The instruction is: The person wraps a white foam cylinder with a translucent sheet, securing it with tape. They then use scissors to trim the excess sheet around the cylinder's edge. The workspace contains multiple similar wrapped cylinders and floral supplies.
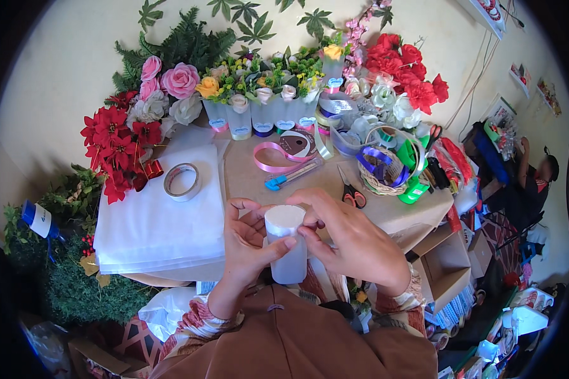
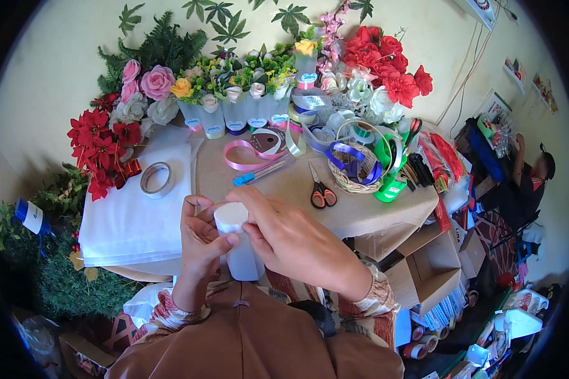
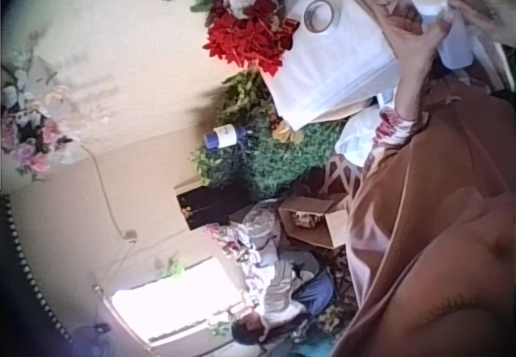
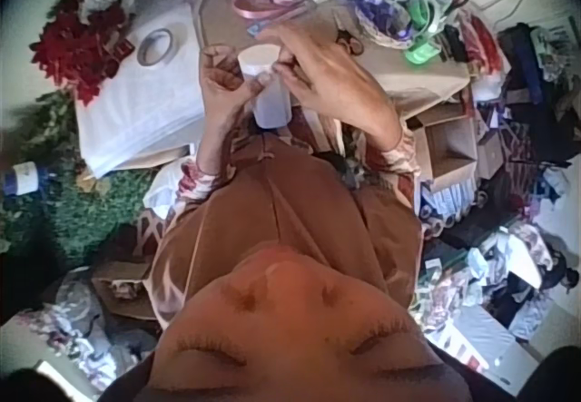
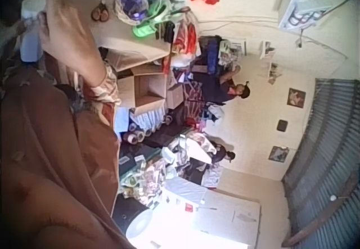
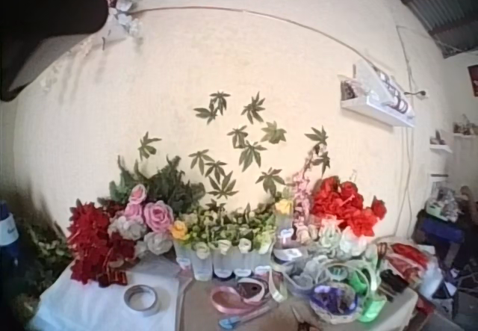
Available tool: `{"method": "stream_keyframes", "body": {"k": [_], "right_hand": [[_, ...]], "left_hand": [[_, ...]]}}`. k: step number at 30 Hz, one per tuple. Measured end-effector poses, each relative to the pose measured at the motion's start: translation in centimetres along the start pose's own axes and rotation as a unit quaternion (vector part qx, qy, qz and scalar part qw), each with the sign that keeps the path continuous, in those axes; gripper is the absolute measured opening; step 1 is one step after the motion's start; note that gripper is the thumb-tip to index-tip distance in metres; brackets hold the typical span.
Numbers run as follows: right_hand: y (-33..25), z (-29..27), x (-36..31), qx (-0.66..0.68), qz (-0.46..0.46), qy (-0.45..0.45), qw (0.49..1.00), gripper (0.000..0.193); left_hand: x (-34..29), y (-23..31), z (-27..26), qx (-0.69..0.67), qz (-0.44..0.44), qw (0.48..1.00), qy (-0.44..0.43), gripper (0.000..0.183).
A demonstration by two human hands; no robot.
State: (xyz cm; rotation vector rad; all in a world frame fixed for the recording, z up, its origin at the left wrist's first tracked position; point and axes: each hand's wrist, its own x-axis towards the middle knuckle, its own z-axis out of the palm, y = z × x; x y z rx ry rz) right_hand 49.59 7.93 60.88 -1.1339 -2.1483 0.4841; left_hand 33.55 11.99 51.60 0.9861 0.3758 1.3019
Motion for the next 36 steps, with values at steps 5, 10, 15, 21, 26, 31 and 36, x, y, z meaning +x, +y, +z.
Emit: {"method": "stream_keyframes", "body": {"k": [5,10,15,21,26,31,36], "right_hand": [[-0.1,0.1,0.1,-0.009,-0.005,-0.002,1.000,0.041],[0.4,0.3,0.1,-0.028,-0.024,0.014,0.999,0.041],[0.5,-0.2,0.3,-0.031,0.026,0.020,0.999,0.036],[2.9,-0.7,0.6,0.075,0.020,-0.020,0.997,0.027],[3.8,-0.2,0.4,0.131,0.014,0.037,0.991,0.027],[3.4,0.4,0.7,0.097,0.004,0.026,0.995,0.031],[3.9,0.3,1.0,0.112,0.019,-0.004,0.993,0.032]], "left_hand": [[0.1,-0.3,0.1,0.011,0.000,1.000,0.009,0.063],[0.2,-0.6,0.0,0.008,-0.006,1.000,0.025,0.062],[0.3,-0.3,-0.2,-0.016,-0.020,1.000,0.008,0.059],[0.3,-0.4,-0.8,-0.102,-0.091,0.991,-0.009,0.055],[0.4,-0.2,-0.8,-0.110,-0.097,0.989,-0.003,0.054],[0.4,-0.2,-0.8,-0.106,-0.092,0.990,-0.009,0.054],[0.7,0.2,-0.9,-0.072,-0.103,0.991,-0.037,0.057]]}}
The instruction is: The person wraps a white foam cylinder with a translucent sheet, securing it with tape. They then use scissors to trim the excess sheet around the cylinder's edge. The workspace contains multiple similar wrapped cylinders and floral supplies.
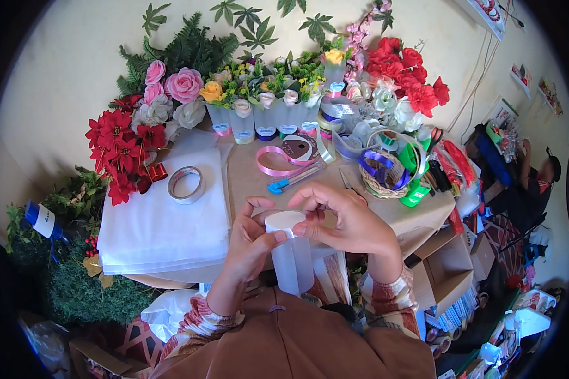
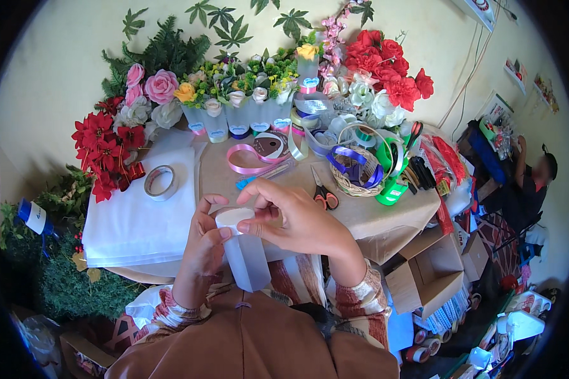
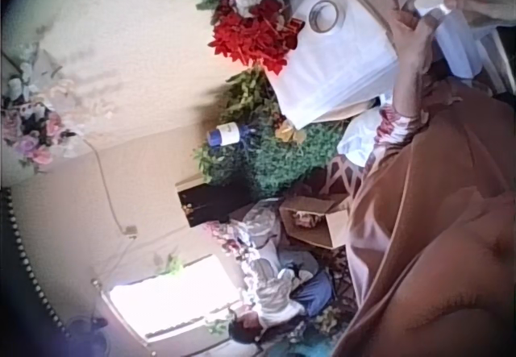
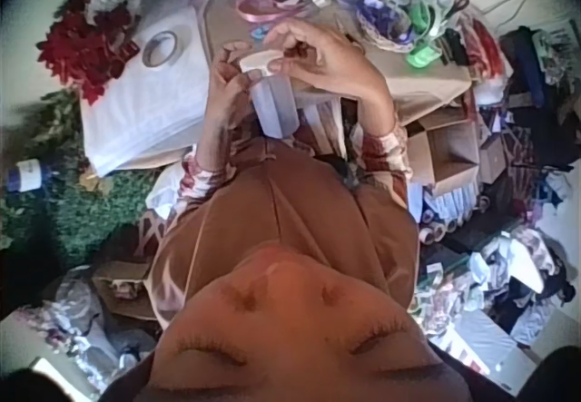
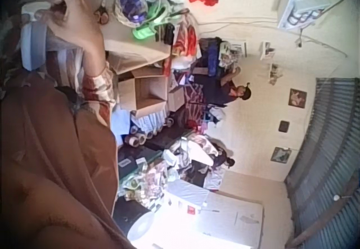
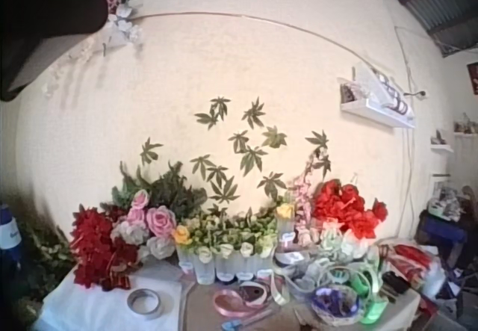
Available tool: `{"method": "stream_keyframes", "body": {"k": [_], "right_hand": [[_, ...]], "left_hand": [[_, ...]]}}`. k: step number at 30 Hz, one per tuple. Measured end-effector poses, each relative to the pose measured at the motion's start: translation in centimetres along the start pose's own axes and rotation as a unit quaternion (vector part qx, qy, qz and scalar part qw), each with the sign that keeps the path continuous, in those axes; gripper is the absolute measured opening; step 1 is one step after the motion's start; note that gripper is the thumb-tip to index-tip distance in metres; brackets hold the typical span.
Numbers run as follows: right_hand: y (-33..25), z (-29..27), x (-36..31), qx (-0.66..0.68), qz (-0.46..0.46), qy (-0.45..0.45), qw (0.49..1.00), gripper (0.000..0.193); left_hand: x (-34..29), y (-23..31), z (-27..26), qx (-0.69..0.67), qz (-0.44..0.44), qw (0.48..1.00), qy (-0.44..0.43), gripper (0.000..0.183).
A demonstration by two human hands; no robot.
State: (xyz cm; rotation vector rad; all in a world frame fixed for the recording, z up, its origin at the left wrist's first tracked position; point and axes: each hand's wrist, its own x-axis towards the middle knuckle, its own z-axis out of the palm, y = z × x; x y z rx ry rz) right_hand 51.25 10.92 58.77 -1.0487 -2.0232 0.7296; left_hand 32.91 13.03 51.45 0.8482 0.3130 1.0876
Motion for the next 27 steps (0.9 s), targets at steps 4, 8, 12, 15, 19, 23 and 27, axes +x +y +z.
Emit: {"method": "stream_keyframes", "body": {"k": [4,8,12,15,19,23,27], "right_hand": [[0.0,-0.6,0.3,0.003,0.011,-0.031,0.999,0.032],[0.7,-0.6,0.1,0.003,-0.012,0.038,0.999,0.026],[1.9,-0.9,-1.4,0.165,0.029,0.207,0.964,0.021],[2.9,-1.1,-2.5,0.229,0.043,0.272,0.934,0.024],[3.3,-0.1,-3.6,0.188,-0.004,0.238,0.953,0.039],[2.7,0.5,-3.5,0.060,-0.012,0.216,0.974,0.034],[2.7,1.4,-3.1,0.062,0.009,0.276,0.959,0.021]], "left_hand": [[0.6,0.8,-1.2,0.098,-0.065,0.989,-0.089,0.058],[0.3,0.7,-1.2,0.066,-0.027,0.997,-0.039,0.054],[0.2,0.9,-1.5,0.025,0.039,0.998,0.032,0.052],[0.1,1.1,-1.9,0.033,0.065,0.997,0.039,0.053],[-0.3,1.5,-1.2,0.061,0.076,0.994,0.042,0.055],[-0.5,1.4,-1.1,0.086,0.069,0.993,0.035,0.057],[-0.6,1.4,-1.2,0.086,0.067,0.994,0.023,0.057]]}}
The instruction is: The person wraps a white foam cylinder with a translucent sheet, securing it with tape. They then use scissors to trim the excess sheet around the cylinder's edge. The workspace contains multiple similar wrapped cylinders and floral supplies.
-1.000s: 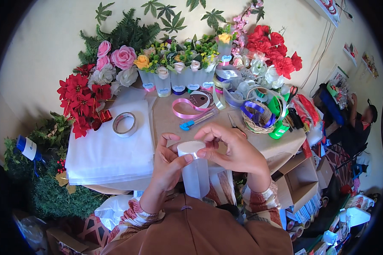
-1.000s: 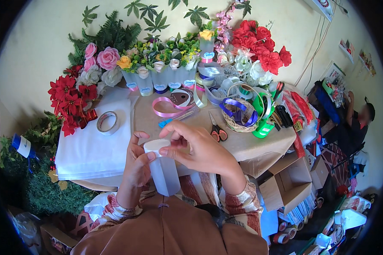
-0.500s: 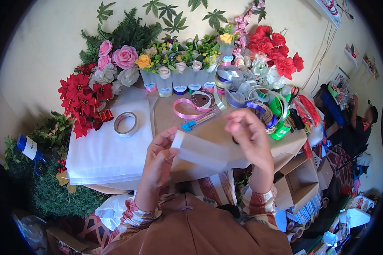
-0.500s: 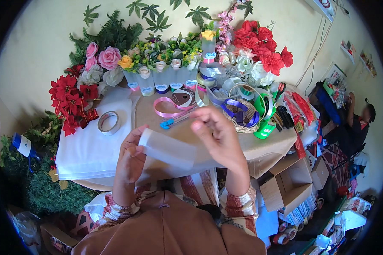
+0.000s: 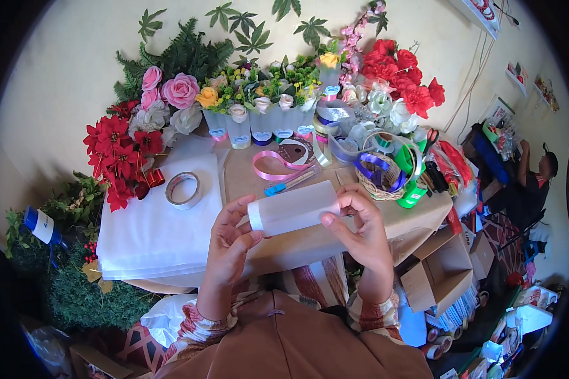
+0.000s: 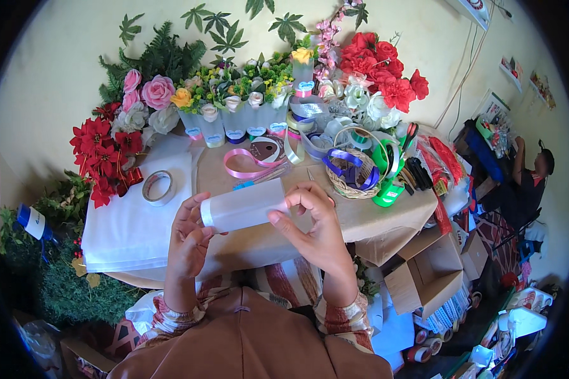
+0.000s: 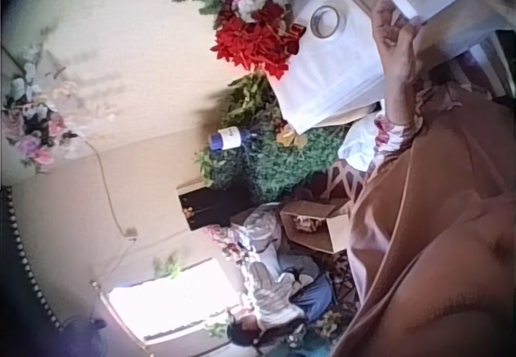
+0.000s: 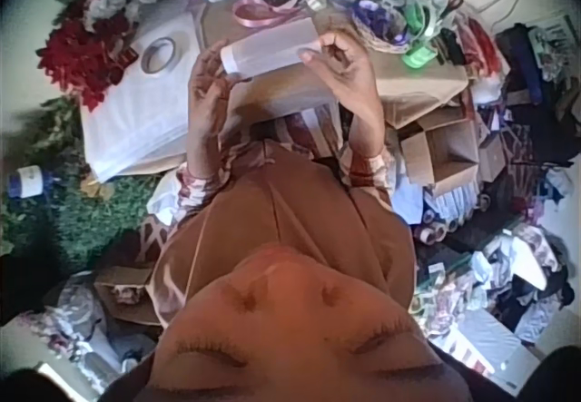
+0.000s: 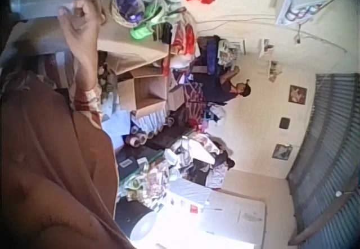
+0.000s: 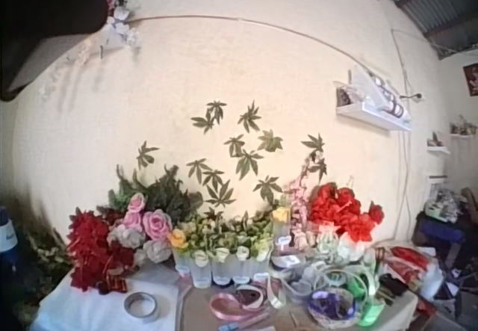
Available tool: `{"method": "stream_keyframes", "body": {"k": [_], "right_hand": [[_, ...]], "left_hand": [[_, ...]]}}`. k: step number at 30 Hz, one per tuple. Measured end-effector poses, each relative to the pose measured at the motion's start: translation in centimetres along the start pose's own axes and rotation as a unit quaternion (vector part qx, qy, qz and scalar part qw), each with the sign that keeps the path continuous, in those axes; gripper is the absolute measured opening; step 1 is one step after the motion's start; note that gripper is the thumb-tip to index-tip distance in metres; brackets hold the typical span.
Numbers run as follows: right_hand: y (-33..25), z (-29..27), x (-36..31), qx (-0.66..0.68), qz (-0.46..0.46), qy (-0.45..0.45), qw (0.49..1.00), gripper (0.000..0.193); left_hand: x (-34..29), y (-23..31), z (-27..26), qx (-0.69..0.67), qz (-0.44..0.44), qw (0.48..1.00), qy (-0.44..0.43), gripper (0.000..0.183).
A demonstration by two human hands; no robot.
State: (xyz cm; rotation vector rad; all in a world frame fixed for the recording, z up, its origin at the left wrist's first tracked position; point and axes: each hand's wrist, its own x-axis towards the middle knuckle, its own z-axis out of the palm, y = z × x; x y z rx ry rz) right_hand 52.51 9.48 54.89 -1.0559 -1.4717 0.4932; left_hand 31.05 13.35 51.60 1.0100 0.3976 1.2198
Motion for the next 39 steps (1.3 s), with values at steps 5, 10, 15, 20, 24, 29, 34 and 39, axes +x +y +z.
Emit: {"method": "stream_keyframes", "body": {"k": [5,10,15,20,24,29,34,39], "right_hand": [[-0.4,-0.1,0.2,-0.033,-0.024,-0.002,0.999,0.019],[-0.6,-0.4,0.1,-0.035,-0.031,-0.005,0.999,0.019],[-0.1,-0.7,0.1,-0.030,-0.034,-0.009,0.999,0.018],[-0.3,-1.1,0.0,0.003,-0.008,0.015,1.000,0.014],[-0.4,-1.6,-0.2,0.078,0.020,0.053,0.995,0.014],[-0.4,-2.0,-0.4,0.019,0.005,0.050,0.999,0.018],[-0.2,-2.2,-0.6,0.021,0.010,0.054,0.998,0.018],[0.6,-2.6,-0.9,0.012,0.014,0.031,0.999,0.018]], "left_hand": [[0.0,-0.5,-0.2,0.017,0.005,1.000,0.005,0.052],[-0.1,-0.7,-0.4,0.043,0.023,0.999,0.001,0.048],[-0.2,-0.5,0.0,0.025,0.029,0.999,0.002,0.048],[-0.1,-0.6,-0.1,0.001,0.014,1.000,0.002,0.046],[0.0,-0.5,-0.2,-0.048,-0.011,0.999,-0.008,0.043],[0.1,-0.5,-0.2,-0.098,-0.028,0.995,0.002,0.041],[0.2,-0.7,-0.2,-0.117,-0.032,0.993,0.000,0.041],[0.2,-1.1,0.2,-0.042,-0.020,0.999,0.011,0.039]]}}
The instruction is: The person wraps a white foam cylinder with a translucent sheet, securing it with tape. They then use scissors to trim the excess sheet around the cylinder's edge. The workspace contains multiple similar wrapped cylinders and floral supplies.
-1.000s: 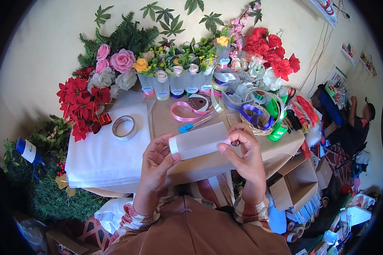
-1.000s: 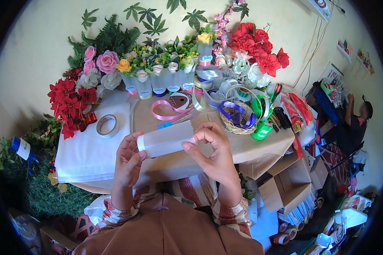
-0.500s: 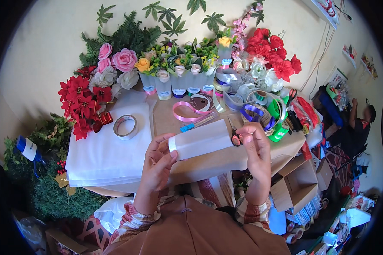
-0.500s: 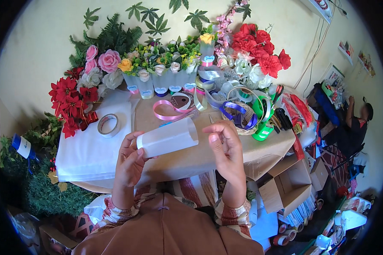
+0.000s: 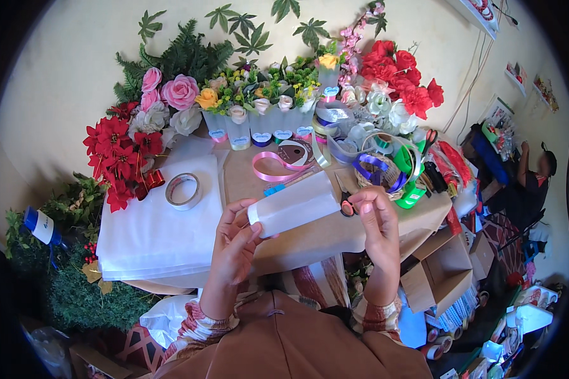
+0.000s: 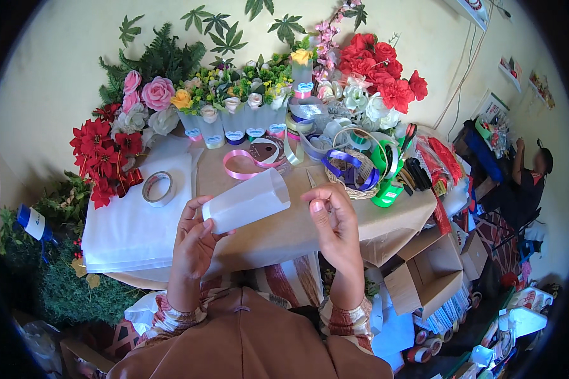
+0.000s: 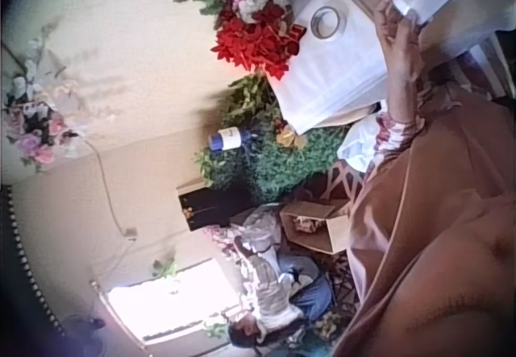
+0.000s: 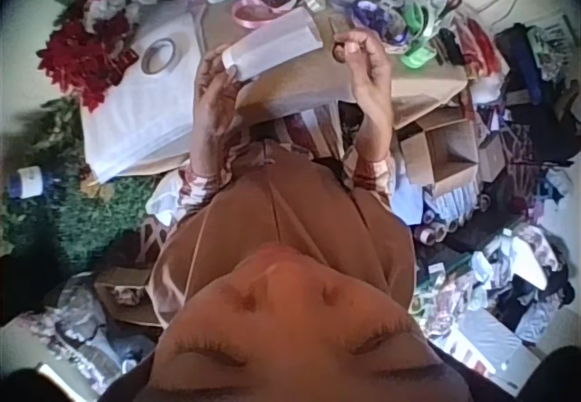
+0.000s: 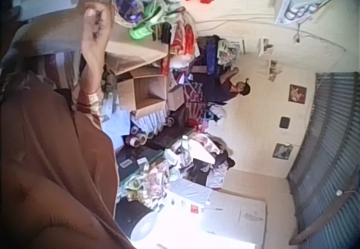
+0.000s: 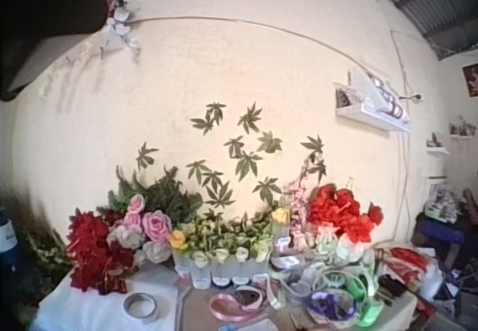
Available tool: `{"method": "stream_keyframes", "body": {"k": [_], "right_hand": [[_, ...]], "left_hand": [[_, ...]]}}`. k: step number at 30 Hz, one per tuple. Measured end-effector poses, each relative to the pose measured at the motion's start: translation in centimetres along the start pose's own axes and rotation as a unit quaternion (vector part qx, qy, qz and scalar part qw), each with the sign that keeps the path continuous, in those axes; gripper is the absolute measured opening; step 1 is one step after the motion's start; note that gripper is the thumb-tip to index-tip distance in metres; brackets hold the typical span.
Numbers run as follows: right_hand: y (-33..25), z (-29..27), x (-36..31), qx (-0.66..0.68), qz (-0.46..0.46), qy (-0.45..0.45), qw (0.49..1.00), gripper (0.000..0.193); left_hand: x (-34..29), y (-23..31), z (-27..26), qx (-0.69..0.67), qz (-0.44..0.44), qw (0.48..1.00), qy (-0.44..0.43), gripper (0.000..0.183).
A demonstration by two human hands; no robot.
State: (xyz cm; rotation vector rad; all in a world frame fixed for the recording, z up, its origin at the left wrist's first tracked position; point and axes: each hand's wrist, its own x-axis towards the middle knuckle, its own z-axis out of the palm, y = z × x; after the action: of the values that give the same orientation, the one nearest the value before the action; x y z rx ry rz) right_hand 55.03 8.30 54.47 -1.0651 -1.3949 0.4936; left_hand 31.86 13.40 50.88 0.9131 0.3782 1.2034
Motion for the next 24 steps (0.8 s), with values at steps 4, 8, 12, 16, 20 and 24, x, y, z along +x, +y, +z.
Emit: {"method": "stream_keyframes", "body": {"k": [4,8,12,16,20,24], "right_hand": [[-0.1,1.7,-0.5,0.095,0.045,-0.019,0.994,0.063],[0.3,4.2,-1.3,0.143,0.097,-0.122,0.977,0.075],[0.8,6.9,-1.8,0.243,0.115,-0.136,0.954,0.071],[0.4,7.5,-1.7,0.286,0.129,-0.105,0.944,0.067],[0.8,6.4,-1.7,0.306,0.145,-0.114,0.934,0.065],[0.5,4.7,-1.6,0.265,0.162,-0.177,0.934,0.065]], "left_hand": [[-0.1,-0.9,0.3,0.007,0.013,1.000,0.016,0.037],[-0.5,-1.7,1.9,-0.058,0.039,0.996,0.054,0.033],[-0.8,-2.7,2.0,-0.033,0.064,0.996,0.054,0.030],[-0.8,-2.8,1.7,-0.010,0.059,0.998,0.032,0.032],[-0.7,-1.5,1.8,0.036,0.061,0.997,0.011,0.039],[0.0,0.6,1.1,0.256,0.151,0.953,0.053,0.061]]}}
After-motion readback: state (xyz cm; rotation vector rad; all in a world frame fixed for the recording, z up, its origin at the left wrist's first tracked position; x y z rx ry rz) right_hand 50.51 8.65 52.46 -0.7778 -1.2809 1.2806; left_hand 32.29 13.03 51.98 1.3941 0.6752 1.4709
